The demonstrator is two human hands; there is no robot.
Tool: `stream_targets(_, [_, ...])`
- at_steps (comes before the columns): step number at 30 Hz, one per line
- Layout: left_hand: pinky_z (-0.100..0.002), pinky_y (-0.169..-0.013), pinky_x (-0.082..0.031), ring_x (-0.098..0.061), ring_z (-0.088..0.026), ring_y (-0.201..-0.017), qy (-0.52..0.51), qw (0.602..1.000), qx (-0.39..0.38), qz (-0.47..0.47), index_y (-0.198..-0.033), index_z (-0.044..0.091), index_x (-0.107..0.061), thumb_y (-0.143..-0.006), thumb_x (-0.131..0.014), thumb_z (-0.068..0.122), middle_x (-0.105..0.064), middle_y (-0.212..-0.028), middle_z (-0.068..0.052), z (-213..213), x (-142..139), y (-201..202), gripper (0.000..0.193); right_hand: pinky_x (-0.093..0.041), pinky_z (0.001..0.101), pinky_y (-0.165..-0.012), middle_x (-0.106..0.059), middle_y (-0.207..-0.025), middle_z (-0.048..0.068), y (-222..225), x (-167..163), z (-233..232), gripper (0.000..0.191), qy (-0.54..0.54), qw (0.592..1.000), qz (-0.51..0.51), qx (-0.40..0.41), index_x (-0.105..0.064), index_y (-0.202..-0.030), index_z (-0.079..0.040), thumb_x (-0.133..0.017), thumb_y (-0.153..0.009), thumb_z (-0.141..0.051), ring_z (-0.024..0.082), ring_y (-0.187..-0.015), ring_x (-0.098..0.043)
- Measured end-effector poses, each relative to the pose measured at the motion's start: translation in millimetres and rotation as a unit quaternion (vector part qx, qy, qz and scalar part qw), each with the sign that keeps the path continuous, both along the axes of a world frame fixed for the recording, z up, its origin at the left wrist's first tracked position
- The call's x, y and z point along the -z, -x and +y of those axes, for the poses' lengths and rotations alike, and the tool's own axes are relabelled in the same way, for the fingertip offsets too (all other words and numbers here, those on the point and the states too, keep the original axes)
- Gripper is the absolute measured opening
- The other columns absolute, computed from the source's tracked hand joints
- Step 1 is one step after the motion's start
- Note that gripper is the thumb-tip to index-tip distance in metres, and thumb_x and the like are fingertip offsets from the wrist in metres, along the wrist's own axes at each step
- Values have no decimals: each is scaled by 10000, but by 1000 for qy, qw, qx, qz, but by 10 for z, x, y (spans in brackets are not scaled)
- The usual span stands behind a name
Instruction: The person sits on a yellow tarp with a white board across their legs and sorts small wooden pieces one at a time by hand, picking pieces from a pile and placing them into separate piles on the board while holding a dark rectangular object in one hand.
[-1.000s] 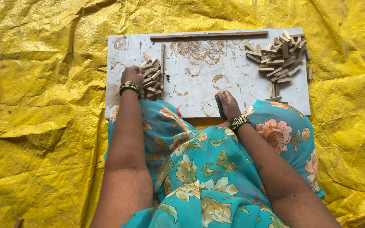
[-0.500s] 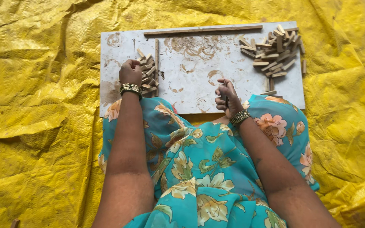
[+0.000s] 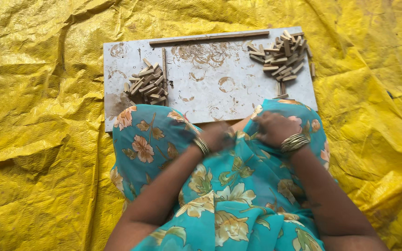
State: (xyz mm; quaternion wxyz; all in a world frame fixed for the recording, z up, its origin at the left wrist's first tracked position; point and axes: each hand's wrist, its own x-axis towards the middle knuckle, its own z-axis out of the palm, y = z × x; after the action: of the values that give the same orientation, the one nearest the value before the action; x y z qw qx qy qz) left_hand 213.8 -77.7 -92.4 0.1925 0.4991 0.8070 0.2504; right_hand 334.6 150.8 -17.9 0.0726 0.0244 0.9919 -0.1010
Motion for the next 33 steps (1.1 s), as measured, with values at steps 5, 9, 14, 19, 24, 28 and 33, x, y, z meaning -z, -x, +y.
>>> stream_targets(5, [-483,-922,-535,-639,-334,-1116,151,985,62,50,-1168,185,-677,-954,-583,371,-607,-1234,-129,-383,-13,-758,298,-510,460,-778,-627,-1106,41,-262,147,-492,381,-155,988,21,-9,-645,-1156,-243,-742,-798,-332,250,-1003,-651])
stream_targets(9, [-521,-906,-491,-614,-304,-1156,123,990,-21,58,-1193,193,-666,-958,-523,226,-616,-1168,-99,-1075,-357,-1080,277,-533,435,-705,-660,-1038,30,-418,190,-541,98,-185,980,49,-58,-669,-1022,-269,-611,-946,-290,246,-971,-684])
stream_targets(14, [-445,-858,-532,-621,-347,-1034,-128,991,-42,19,-1148,35,-643,-939,-576,138,-627,-1063,-147,-1859,-1033,-1619,242,-560,440,-672,-694,-946,26,-587,91,-622,132,-203,968,85,-118,-687,-986,-242,-576,-919,-269,226,-887,-721])
stream_targets(19, [-427,-806,-542,-658,-360,-953,-196,979,-34,-39,-1118,11,-635,-954,-598,88,-655,-1001,-167,-2085,-1629,-1957,185,-577,406,-726,-710,-930,70,-656,-147,-796,302,-183,970,75,-143,-702,-1008,-161,-513,-1044,-394,245,-872,-728])
stream_targets(24, [-428,-768,-557,-684,-358,-896,-219,975,-23,4,-1085,25,-642,-981,-615,117,-686,-976,-154,-1892,-1918,-1998,141,-576,416,-723,-708,-953,77,-893,-511,-936,251,-207,963,46,-169,-722,-988,-223,-512,-1010,-359,251,-895,-723])
stream_targets(28, [-445,-736,-562,-701,-333,-872,-156,986,-10,60,-1067,73,-665,-960,-618,175,-711,-1000,-119,-1771,-2142,-1987,155,-574,417,-695,-701,-905,70,-1118,-769,-1073,182,-224,962,66,-143,-710,-987,-223,-571,-900,-304,256,-887,-718])
stream_targets(33, [-455,-752,-565,-705,-327,-855,-137,984,-25,110,-1107,95,-673,-978,-598,201,-722,-1061,-104,-1620,-2436,-1868,182,-559,379,-627,-641,-856,54,-1194,-1225,-728,113,-328,925,176,-72,-676,-967,-195,-642,-860,-203,236,-827,-690])
